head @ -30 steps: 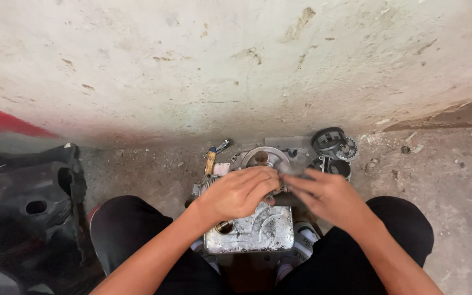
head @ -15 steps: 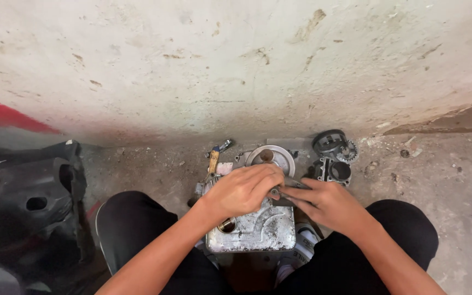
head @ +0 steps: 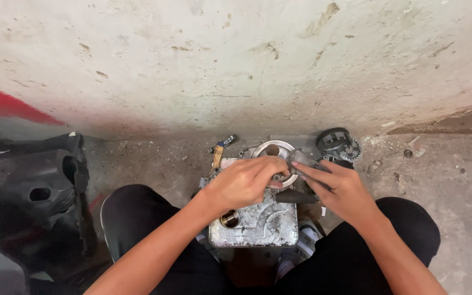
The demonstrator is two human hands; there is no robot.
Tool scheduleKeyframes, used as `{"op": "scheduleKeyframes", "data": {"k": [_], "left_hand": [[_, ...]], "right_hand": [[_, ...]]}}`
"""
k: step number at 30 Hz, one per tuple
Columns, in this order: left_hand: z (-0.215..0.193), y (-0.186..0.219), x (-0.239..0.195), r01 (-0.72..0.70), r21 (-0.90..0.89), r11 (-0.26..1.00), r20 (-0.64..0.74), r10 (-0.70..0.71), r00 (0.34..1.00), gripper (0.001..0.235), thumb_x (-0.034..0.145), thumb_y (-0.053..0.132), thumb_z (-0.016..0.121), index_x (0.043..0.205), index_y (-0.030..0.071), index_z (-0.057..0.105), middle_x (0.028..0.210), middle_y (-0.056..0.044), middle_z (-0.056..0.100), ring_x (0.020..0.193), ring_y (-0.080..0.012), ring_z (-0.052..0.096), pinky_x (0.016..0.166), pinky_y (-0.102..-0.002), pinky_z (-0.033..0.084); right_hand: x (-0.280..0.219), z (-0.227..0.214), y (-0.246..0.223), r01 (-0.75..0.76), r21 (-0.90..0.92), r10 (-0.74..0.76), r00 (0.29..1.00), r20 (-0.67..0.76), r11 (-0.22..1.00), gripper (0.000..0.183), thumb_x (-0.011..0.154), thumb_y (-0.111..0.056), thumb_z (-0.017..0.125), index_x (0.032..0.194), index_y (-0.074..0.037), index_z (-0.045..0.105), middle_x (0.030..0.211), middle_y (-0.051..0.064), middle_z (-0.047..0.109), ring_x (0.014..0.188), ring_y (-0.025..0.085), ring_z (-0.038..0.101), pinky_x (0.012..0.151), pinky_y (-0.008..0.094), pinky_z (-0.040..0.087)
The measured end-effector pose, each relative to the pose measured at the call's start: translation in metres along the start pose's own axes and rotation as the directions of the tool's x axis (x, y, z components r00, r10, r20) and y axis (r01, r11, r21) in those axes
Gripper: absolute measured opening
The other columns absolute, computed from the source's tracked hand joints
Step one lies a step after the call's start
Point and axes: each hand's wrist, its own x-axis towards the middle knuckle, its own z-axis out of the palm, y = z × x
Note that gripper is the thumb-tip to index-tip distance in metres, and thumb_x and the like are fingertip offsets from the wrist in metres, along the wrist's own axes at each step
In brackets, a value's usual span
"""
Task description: Sanding and polishing motorcycle engine components using sandpaper.
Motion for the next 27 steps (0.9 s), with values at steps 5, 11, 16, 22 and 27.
{"op": "scheduleKeyframes", "data": {"k": [5,11,16,22,27], "left_hand": [[0.000,0.003,0.003,-0.017,0.030,0.999,-0.029,0.018,0.999,0.037,0.083,-0.003,0.076,0.113,0.000,0.055,0.108,-0.013,0.070,0.100,-0.0333,0.072,0.077,-0.042,0.059],[-0.008,0.008,0.004,-0.039,0.052,0.998,-0.005,0.039,0.999,0.037,0.081,-0.006,0.074,0.112,0.000,0.054,0.103,-0.013,0.069,0.095,-0.0336,0.072,0.078,-0.042,0.058],[-0.012,0.014,-0.001,0.059,0.024,0.998,-0.029,-0.058,0.998,0.035,0.079,-0.008,0.072,0.109,0.001,0.057,0.096,-0.011,0.071,0.088,-0.0331,0.072,0.075,-0.042,0.058],[-0.014,0.017,-0.010,0.084,0.047,0.995,-0.034,-0.082,0.996,0.032,0.082,-0.007,0.073,0.109,0.001,0.057,0.096,-0.014,0.070,0.090,-0.0346,0.072,0.077,-0.043,0.058],[-0.015,0.026,-0.023,0.084,0.038,0.996,-0.068,-0.081,0.994,0.032,0.082,-0.005,0.074,0.108,0.000,0.056,0.095,-0.015,0.069,0.090,-0.0362,0.070,0.079,-0.044,0.058]], "right_hand": [[0.002,0.006,-0.002,0.095,0.029,-0.092,0.991,-0.099,0.995,0.043,0.083,-0.003,0.076,0.124,-0.017,0.075,0.078,0.011,0.062,0.059,0.025,0.059,0.057,0.036,0.052],[-0.003,0.009,-0.002,0.143,0.040,-0.145,0.988,0.050,0.989,0.041,0.080,-0.005,0.076,0.119,-0.018,0.076,0.080,0.013,0.065,0.059,0.028,0.065,0.054,0.038,0.054],[-0.005,0.017,0.000,0.154,0.026,-0.154,0.988,0.013,0.988,0.043,0.080,-0.006,0.076,0.122,-0.017,0.076,0.080,0.014,0.065,0.062,0.033,0.065,0.057,0.040,0.054],[0.003,0.018,-0.014,0.161,0.132,-0.166,0.986,0.032,0.978,0.035,0.084,-0.007,0.074,0.119,-0.014,0.075,0.093,0.012,0.073,0.070,0.031,0.073,0.062,0.037,0.059],[0.008,0.028,-0.017,0.188,0.102,-0.196,0.977,0.080,0.977,0.033,0.081,-0.012,0.077,0.115,-0.011,0.078,0.092,0.014,0.072,0.075,0.034,0.073,0.063,0.038,0.059]]}}
